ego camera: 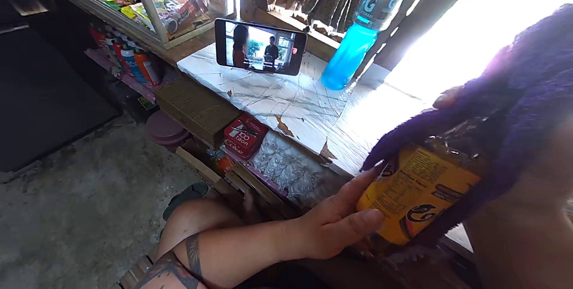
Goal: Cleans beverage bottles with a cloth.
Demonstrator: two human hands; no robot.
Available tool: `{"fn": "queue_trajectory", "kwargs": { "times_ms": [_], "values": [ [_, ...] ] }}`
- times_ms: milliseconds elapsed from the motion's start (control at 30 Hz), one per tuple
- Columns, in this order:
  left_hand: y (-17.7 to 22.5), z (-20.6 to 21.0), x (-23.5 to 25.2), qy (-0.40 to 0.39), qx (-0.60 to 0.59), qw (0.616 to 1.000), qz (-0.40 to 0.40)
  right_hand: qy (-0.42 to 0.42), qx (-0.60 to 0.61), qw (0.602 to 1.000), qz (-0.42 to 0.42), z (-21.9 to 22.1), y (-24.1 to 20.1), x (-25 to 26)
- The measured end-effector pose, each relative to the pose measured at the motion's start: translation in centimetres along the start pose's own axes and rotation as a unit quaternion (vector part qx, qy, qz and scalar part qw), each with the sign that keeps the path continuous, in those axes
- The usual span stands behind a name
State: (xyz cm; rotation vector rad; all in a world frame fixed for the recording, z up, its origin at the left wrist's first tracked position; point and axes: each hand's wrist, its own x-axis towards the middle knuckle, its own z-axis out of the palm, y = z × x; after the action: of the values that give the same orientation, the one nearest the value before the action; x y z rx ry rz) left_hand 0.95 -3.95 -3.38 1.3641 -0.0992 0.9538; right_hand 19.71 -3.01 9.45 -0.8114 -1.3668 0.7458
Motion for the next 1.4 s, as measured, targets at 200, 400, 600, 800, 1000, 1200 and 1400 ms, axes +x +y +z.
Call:
{"fn": "queue_trajectory", "kwargs": {
  "times_ms": [200,400,600,800,1000,1200,1400],
  "values": [
    [-0.7,0.1,-0.1,0.045,0.022,0.999,0.017,-0.050,-0.213,0.972,-0.086,0.8,0.9,-0.9],
    [-0.1,0.2,-0.3,0.102,-0.021,0.994,-0.023,-0.130,-0.325,0.929,-0.121,1.3,1.9,-1.4],
    [-0.3,0.0,-0.3,0.140,-0.048,0.988,-0.038,-0.187,-0.401,0.885,-0.145,1.8,2.5,-1.5],
    [-0.3,-0.1,-0.1,0.163,-0.097,0.981,-0.033,-0.278,-0.446,0.820,-0.227,2.3,2.6,-1.5],
    [0.0,0.3,-0.5,0.187,-0.073,0.979,-0.024,-0.319,-0.483,0.777,-0.247,2.5,2.1,-2.0],
    [0.2,0.7,-1.0,0.228,-0.051,0.972,-0.032,-0.348,-0.477,0.758,-0.277,2.5,2.1,-2.1],
    [0.4,0.9,-1.2,0.243,-0.059,0.967,-0.039,-0.378,-0.473,0.741,-0.291,2.5,2.1,-2.2]
  ]
}}
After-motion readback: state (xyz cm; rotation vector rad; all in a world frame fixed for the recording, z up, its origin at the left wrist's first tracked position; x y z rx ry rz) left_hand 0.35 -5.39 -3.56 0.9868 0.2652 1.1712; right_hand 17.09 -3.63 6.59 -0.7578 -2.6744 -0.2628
